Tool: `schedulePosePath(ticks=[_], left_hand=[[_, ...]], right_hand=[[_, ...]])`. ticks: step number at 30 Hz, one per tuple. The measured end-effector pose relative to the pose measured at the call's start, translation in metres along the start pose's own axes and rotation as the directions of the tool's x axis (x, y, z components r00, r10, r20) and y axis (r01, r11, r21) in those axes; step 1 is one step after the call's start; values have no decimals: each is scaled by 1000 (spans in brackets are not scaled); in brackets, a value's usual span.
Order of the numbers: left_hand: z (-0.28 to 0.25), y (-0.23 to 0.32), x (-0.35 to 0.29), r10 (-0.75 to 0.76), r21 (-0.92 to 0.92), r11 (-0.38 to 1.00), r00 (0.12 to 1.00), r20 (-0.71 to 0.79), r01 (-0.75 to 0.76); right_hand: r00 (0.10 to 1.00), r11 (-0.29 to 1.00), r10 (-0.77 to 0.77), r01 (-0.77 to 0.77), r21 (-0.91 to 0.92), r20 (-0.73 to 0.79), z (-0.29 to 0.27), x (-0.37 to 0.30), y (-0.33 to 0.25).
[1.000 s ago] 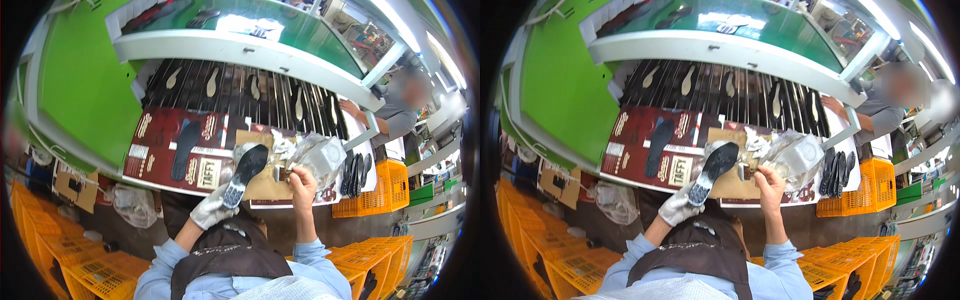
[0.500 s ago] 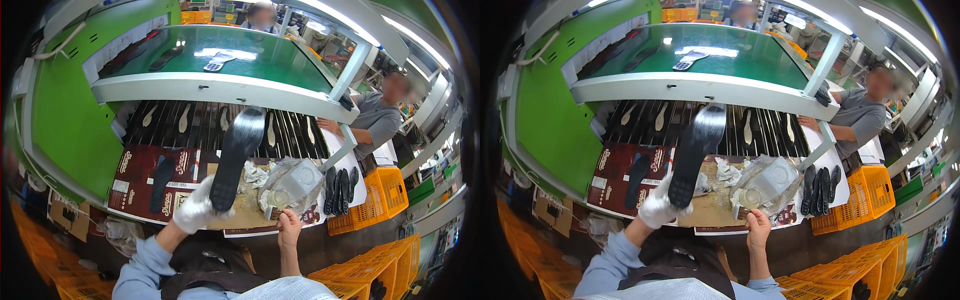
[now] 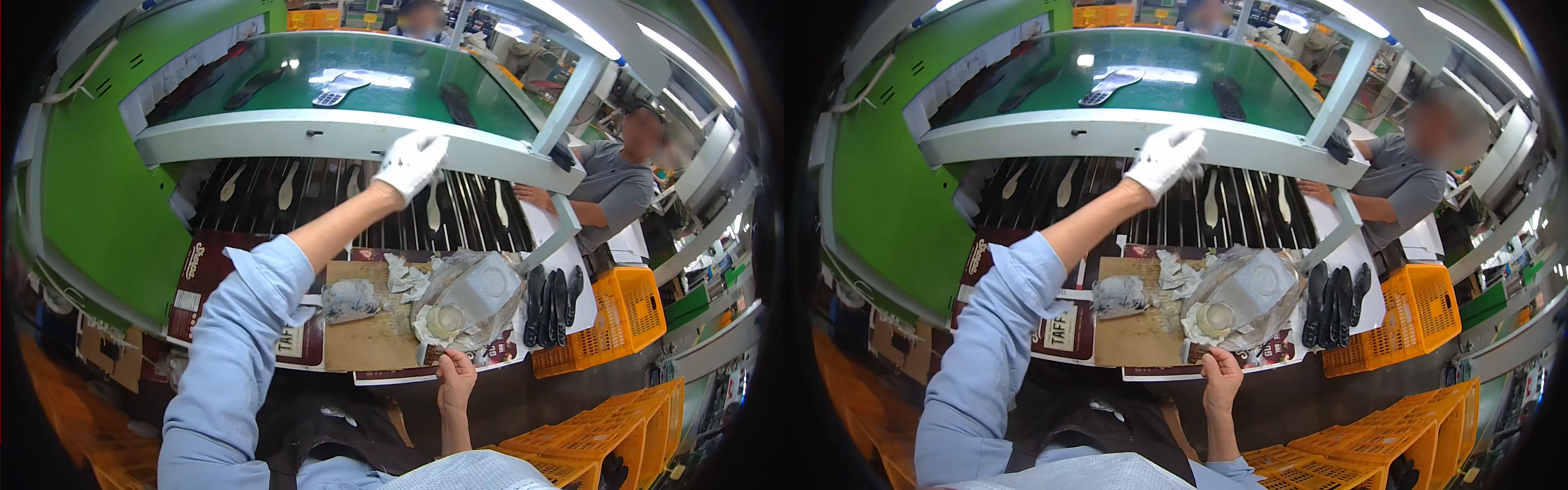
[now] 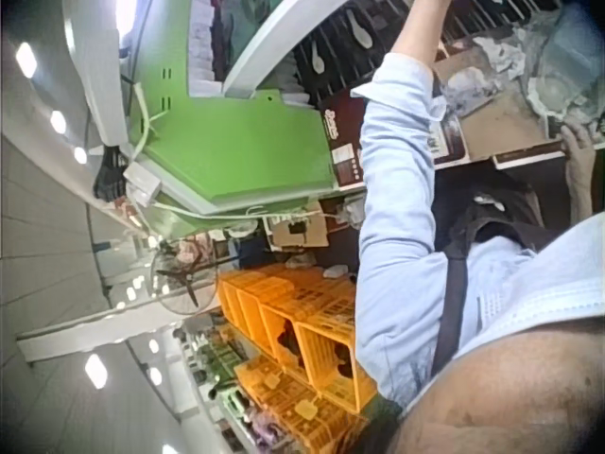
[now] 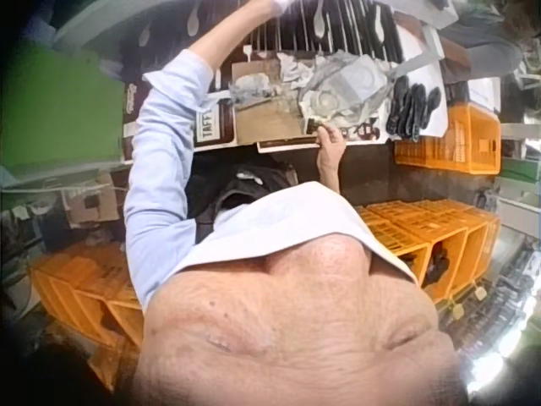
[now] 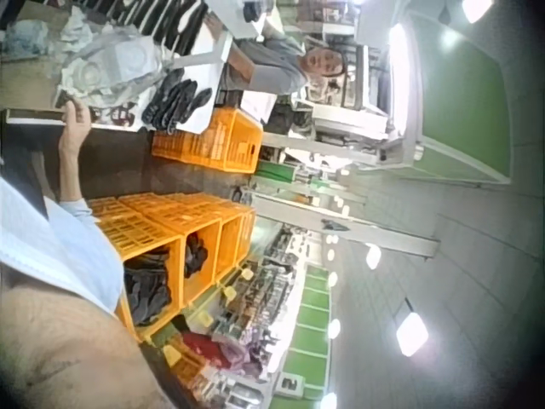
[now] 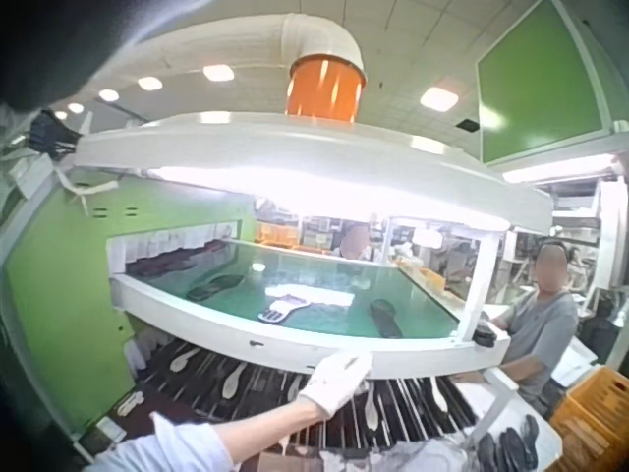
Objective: The recorder applies a liquid substance, likely adhesive, to shoe soles using a brush at a manufacturing station.
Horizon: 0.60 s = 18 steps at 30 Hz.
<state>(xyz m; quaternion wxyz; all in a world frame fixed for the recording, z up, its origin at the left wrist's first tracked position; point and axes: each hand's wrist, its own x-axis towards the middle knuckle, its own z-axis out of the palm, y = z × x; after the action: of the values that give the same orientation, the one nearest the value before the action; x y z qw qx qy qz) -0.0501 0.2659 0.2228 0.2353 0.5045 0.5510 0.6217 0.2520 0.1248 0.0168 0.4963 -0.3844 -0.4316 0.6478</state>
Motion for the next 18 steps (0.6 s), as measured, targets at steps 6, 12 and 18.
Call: schedulePosePath(ticks=[6,12,18], left_hand=[[-112,-1,30,601,957,288,784,-155,-32],[-156,22,51,-32,835,343,894,-447,430],[-135,16,71,-39,842,374,914,-404,388]], right_hand=[[999,999,26,-27,25,42,15,4,12],[993,996,72,-77,51,95,24,5,13],[995,997,69,-71,22,73,22,5,15]])
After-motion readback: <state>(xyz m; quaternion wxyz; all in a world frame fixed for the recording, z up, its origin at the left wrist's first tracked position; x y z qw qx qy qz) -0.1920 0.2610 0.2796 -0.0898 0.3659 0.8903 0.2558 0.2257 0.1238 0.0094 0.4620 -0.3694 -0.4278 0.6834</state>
